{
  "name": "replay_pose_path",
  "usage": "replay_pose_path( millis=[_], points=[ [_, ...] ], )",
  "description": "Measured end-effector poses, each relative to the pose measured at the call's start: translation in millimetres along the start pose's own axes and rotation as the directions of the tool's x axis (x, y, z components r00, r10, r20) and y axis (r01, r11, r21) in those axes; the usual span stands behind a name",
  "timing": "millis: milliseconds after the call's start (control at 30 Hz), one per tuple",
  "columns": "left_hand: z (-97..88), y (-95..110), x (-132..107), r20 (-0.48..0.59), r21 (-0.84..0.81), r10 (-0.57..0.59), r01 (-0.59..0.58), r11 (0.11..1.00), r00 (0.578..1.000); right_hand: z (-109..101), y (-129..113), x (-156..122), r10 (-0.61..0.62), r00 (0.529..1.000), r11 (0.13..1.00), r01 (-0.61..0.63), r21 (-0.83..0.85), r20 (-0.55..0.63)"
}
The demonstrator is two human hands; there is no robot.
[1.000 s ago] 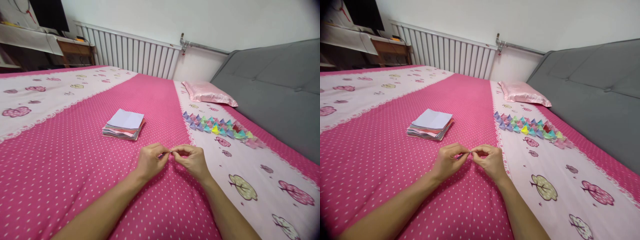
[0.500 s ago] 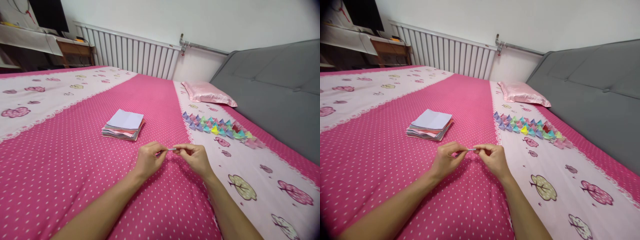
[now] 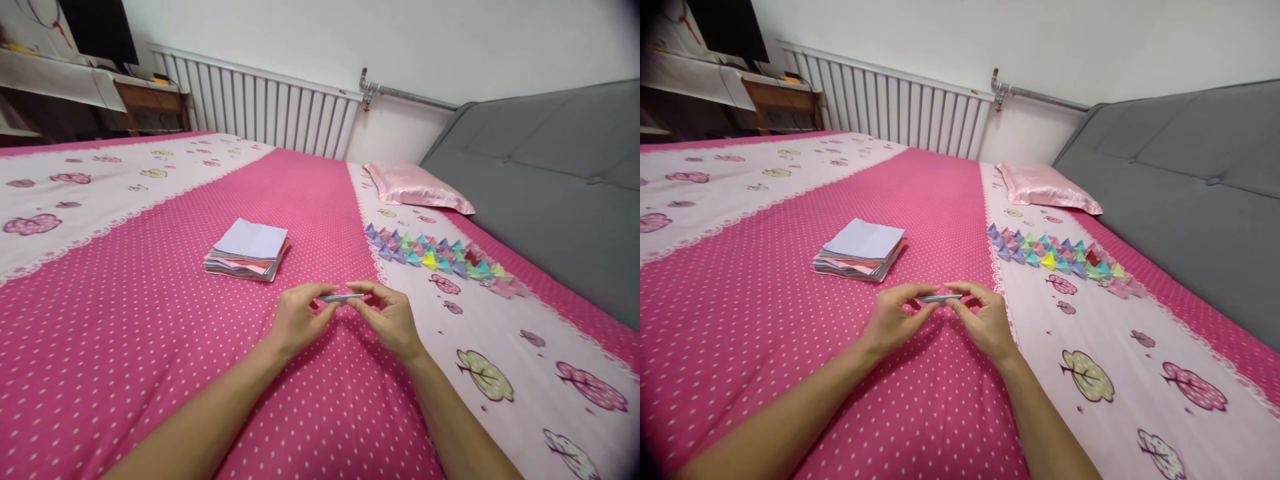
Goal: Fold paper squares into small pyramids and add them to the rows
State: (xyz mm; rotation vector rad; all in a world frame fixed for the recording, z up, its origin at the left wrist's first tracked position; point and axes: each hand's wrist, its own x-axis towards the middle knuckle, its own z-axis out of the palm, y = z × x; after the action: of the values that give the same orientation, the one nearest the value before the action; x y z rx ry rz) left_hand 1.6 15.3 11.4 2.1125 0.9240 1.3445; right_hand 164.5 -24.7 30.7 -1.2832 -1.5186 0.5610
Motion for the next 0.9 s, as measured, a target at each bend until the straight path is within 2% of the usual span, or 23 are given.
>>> replay_pose_path(
  millis=[133, 233, 333, 567, 767, 900],
  points=[
    [0.7, -2, 1, 0.024, -0.074, -0.121, 0.123, 0.99, 0.992, -1, 1, 0, -0.006, 0.999, 1.0, 0.005, -0.002, -0.035],
    [0.6, -2, 1, 0.061, -0.134, -0.172, 0.178, 0.975, 0.983, -1, 1, 0, -0.004, 0.999, 1.0, 0.004, -0.007, -0.035],
    [0.1, -2, 1, 0.06, -0.146, -0.158, 0.165, 0.975, 0.986, 0, 0, 0, -0.024, 1.0, 0.999, 0.024, -0.034, -0.016],
    [0.2, 0, 0, 0.104, -0.09, -0.1, 0.11, 0.99, 0.99, 1, -4, -1, -0.164, 0.984, 0.978, 0.171, -0.116, 0.066],
    [0.4, 5, 0, 0.114, -0.076, -0.153, 0.162, 0.984, 0.982, 2, -4, -2, -0.178, 0.981, 0.968, 0.188, -0.167, 0.071],
    [-0.4, 9, -1, 0.091, -0.053, -0.151, 0.156, 0.986, 0.984, 6, -3, -4, -0.185, 0.98, 0.965, 0.196, -0.172, 0.079]
  ],
)
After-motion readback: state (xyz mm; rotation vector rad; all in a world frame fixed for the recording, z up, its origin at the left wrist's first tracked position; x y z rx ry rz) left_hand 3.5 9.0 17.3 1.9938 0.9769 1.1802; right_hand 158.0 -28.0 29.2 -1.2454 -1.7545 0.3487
